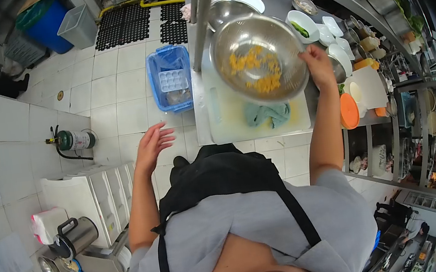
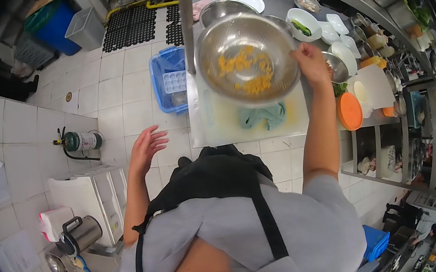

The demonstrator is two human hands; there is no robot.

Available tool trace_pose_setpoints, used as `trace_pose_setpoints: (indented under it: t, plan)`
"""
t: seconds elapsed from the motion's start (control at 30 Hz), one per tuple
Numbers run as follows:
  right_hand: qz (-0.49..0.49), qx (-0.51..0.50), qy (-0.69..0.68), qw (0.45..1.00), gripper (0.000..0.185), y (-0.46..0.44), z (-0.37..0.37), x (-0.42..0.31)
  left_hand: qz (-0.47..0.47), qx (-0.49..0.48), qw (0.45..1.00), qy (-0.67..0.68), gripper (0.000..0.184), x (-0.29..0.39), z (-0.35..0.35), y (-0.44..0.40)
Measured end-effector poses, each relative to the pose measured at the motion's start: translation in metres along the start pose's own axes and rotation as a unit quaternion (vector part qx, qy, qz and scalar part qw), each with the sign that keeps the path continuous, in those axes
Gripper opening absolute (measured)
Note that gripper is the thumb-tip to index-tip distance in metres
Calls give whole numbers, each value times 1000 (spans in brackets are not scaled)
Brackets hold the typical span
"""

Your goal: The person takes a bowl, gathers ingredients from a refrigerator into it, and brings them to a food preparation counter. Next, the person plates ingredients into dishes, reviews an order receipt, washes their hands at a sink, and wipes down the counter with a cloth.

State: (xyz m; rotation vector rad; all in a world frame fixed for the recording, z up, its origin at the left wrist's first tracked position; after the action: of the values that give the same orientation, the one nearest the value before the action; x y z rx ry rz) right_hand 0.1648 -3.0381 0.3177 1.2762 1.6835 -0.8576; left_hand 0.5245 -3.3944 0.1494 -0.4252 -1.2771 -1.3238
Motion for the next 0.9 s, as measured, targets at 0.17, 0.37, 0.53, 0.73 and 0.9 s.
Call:
trace_pose_setpoints:
  t: [0.17,0.37,0.53,0.73,0.9]
  plan:
    - [-9,-139,-39,989,18,54,93,-18,-23,-219,971,97,60,20,44,-21]
    - [25,-207,-101,973,19,85,192,-15,-91,-73,982,146,47,1,-29,-47]
    - [-105,-117,84,984,41,84,174,-7,-73,139,987,-26,47,40,-92,-50]
    - [-230,23,351,907,49,114,164,44,188,269,898,-291,65,69,-143,-150]
    - [-156,67,418,892,54,139,165,83,254,285,814,-436,72,77,-123,-262]
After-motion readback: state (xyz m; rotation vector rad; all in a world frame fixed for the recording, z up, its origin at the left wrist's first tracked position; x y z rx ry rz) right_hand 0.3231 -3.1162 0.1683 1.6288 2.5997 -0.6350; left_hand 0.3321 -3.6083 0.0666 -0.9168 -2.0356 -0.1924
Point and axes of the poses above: each hand's wrist, its own y-axis away from the middle knuckle, its own z-axis out of the palm, x = y × z, the point moved 6 cm from there along -y, towards the middle knuckle, and after that the axes turned 4 degrees about x, right-handed, at the moved point
